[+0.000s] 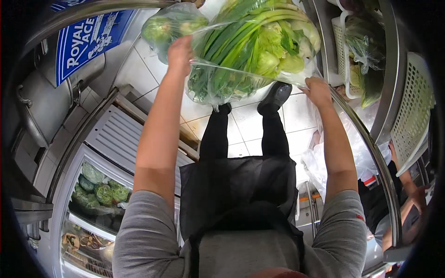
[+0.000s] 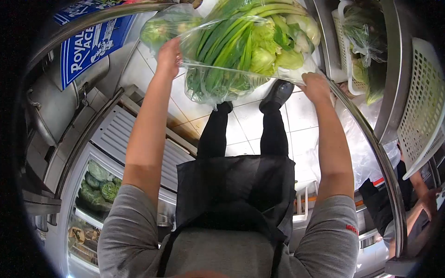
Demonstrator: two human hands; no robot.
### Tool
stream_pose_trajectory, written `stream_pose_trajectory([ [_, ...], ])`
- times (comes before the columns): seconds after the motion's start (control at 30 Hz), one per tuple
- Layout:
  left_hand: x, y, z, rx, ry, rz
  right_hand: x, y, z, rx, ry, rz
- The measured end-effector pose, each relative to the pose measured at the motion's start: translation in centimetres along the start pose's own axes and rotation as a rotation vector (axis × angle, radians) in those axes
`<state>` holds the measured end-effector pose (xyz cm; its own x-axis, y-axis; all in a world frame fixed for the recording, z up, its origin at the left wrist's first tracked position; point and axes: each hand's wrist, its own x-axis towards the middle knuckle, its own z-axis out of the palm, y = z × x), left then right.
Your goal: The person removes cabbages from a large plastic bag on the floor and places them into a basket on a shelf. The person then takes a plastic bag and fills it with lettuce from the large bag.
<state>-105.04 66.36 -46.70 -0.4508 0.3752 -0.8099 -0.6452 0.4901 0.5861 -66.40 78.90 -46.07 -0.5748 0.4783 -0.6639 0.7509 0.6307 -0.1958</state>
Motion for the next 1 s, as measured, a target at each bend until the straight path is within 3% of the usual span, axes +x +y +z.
stream_pose_trajectory([
  [0.07,0.6,0.0,-1.4,0.026,0.018,-0.006,1.1,0.5,0.4,0.165,-0.170,0.125],
  [0.13,1.1,-1.3,-2.2,0.276,0.032,0.081,2.0,-0.1,0.4,0.409,-0.225,0.102],
  [0.17,2.0,-2.2,-2.1,0.542,0.076,0.169,3.1,-0.8,-0.9,0.533,-0.247,0.072],
  [0.2,2.1,-2.3,-0.8,0.896,0.207,0.646,4.7,-1.3,-3.7,0.679,0.143,0.132],
  [0.27,1.0,-0.4,4.0,1.182,0.304,1.269,7.2,-0.1,-6.4,0.384,0.489,0.174],
  [0.3,0.6,0.3,5.9,1.161,0.284,1.332,8.7,1.0,-6.4,0.195,0.598,0.184],
  [0.33,0.2,1.0,7.8,1.140,0.264,1.394,9.8,1.2,-6.6,0.197,0.596,0.188],
  [0.4,1.2,0.9,10.3,1.384,-0.028,0.953,11.6,1.0,-6.6,-0.015,0.088,0.388],
  [0.43,1.7,0.7,11.4,1.383,-0.033,0.952,12.2,1.6,-6.0,-0.015,0.086,0.391],
  [0.5,2.5,0.2,13.0,1.674,-0.049,0.814,12.8,1.9,-5.0,-0.001,-0.084,0.365],
  [0.53,2.8,-0.1,13.2,1.674,-0.059,0.806,12.3,1.9,-4.6,-0.001,-0.095,0.369],
  [0.6,4.0,0.0,13.2,1.459,0.007,0.520,11.3,1.3,-4.2,0.218,-0.005,0.391],
  [0.63,5.0,-1.0,12.5,1.472,0.036,0.682,10.6,0.9,-3.9,0.217,-0.013,0.397],
  [0.73,6.6,-0.7,11.3,1.504,0.033,0.534,10.1,0.4,-2.5,0.096,0.082,0.415],
  [0.8,6.5,0.3,10.1,1.563,-0.045,0.553,10.0,1.3,-0.7,0.165,0.098,0.325],
  [0.87,4.7,0.6,8.3,1.426,-0.138,0.664,8.6,-0.1,-0.1,0.236,0.135,0.288],
  [0.93,3.5,0.0,6.0,1.454,-0.118,0.659,6.0,-0.5,0.2,0.288,0.168,0.258],
  [1.0,1.7,-0.4,2.8,1.444,-0.052,0.581,3.3,-0.2,0.5,0.407,0.266,0.095],
])
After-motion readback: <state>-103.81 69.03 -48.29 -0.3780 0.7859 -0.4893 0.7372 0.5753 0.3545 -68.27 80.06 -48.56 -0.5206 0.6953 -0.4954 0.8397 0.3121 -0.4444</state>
